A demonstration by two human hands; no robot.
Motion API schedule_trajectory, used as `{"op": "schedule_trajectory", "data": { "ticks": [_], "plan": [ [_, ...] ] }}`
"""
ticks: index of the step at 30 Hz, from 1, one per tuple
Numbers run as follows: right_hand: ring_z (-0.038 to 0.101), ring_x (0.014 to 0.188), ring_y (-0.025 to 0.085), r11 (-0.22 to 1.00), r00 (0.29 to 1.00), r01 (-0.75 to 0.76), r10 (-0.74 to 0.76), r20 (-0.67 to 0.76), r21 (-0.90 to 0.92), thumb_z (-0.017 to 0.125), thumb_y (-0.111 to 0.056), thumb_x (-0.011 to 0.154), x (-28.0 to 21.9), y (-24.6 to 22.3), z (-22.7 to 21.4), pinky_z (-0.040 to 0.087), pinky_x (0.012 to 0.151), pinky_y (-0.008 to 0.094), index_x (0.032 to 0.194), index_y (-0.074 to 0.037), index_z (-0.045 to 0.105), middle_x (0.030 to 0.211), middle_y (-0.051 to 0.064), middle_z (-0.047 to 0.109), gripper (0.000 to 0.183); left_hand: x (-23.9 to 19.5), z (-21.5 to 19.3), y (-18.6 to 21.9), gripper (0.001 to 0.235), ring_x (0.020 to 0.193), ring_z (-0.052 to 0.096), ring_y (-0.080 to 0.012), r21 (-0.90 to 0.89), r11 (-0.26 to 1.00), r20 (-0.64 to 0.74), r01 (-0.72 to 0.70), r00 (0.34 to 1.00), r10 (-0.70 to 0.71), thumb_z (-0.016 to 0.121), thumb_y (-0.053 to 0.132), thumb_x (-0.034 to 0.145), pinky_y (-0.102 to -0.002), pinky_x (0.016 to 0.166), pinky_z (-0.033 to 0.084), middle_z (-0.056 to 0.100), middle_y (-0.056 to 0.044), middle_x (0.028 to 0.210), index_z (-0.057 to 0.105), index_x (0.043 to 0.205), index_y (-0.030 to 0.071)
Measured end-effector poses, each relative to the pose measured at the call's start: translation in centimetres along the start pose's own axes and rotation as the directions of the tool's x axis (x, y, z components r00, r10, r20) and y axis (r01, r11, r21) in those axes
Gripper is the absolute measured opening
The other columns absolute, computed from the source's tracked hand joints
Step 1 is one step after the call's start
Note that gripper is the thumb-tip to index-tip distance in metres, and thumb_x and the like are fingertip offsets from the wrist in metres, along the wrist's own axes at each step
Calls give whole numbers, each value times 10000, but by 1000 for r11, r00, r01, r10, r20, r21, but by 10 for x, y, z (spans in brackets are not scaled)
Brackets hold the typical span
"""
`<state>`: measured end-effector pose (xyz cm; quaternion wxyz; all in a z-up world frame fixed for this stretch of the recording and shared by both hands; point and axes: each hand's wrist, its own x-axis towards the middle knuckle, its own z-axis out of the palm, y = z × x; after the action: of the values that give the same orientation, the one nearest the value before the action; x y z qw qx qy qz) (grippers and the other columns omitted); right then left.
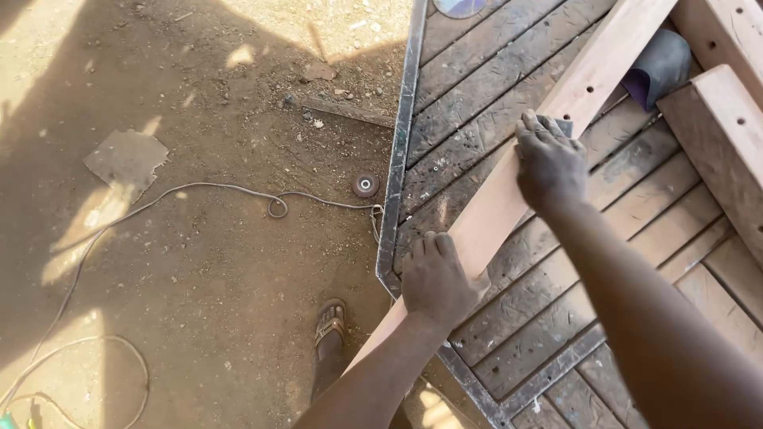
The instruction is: Sanding a long wooden plank using a sanding block on a metal workbench
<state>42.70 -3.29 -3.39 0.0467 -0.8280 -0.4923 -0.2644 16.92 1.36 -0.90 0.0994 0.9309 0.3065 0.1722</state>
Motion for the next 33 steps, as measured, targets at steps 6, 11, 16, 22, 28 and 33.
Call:
{"op": "schedule_trajectory", "data": {
  "ticks": [6, 11, 16, 22, 28, 33],
  "plan": [
    [568, 1347, 198, 965, 989, -124, 103, 103, 232, 615, -240, 948, -59, -108, -82, 441, 1028, 419, 1329, -233, 673, 1482, -53, 612, 385, 5, -30, 1, 734, 863, 694, -298, -14, 999, 112, -31, 993, 33, 773, 432, 657, -416, 680, 583, 677, -143, 981, 618, 1226, -4],
    [568, 1333, 177, 952, 966, -219, 182, 184, 212, 635, -348, 935, -76, -130, -92, 469, 974, 418, 1323, -258, 668, 1457, -76, 615, 400, -13, 3, -18, 663, 927, 683, -329, -108, 994, 262, 28, 965, 1, 748, 348, 687, -457, 697, 562, 687, -113, 1048, 602, 1255, 37],
    [588, 1267, 204, 968, 975, -223, 219, 44, 116, 654, -356, 859, -95, -196, -122, 454, 895, 388, 1315, -212, 665, 1431, -14, 631, 478, -55, -10, -63, 713, 995, 671, -342, -53, 999, 449, -6, 893, 29, 782, 370, 691, -481, 745, 557, 681, -114, 1111, 557, 1294, 62],
    [386, 1483, 244, 901, 904, -319, 197, 380, 293, 566, -202, 947, -98, -218, -167, 327, 1140, 527, 1482, -79, 492, 1573, 49, 474, 554, -66, -52, -78, 414, 1010, 643, -342, 56, 998, 471, -30, 882, 0, 599, 350, 926, -512, 819, 509, 669, -144, 1173, 584, 1215, 53],
    [615, 1265, 345, 967, 997, 24, -3, -82, 252, 571, -26, 987, -92, -30, -8, 453, 1061, 446, 1302, -41, 670, 1360, 169, 677, 330, -27, -40, -48, 885, 1101, 631, -368, -30, 999, 530, -12, 848, 26, 768, 593, 764, -507, 839, 519, 604, -213, 1225, 537, 1343, -36],
    [473, 1361, 470, 957, 968, -245, 233, 95, 153, 519, -67, 1023, -95, -56, -45, 462, 1020, 583, 1502, -72, 576, 1481, 215, 567, 483, -17, -39, -36, 848, 1009, 653, -355, -70, 997, 366, -35, 929, 59, 797, 552, 665, -482, 729, 550, 623, -179, 1109, 580, 1240, -31]
  ]
}}
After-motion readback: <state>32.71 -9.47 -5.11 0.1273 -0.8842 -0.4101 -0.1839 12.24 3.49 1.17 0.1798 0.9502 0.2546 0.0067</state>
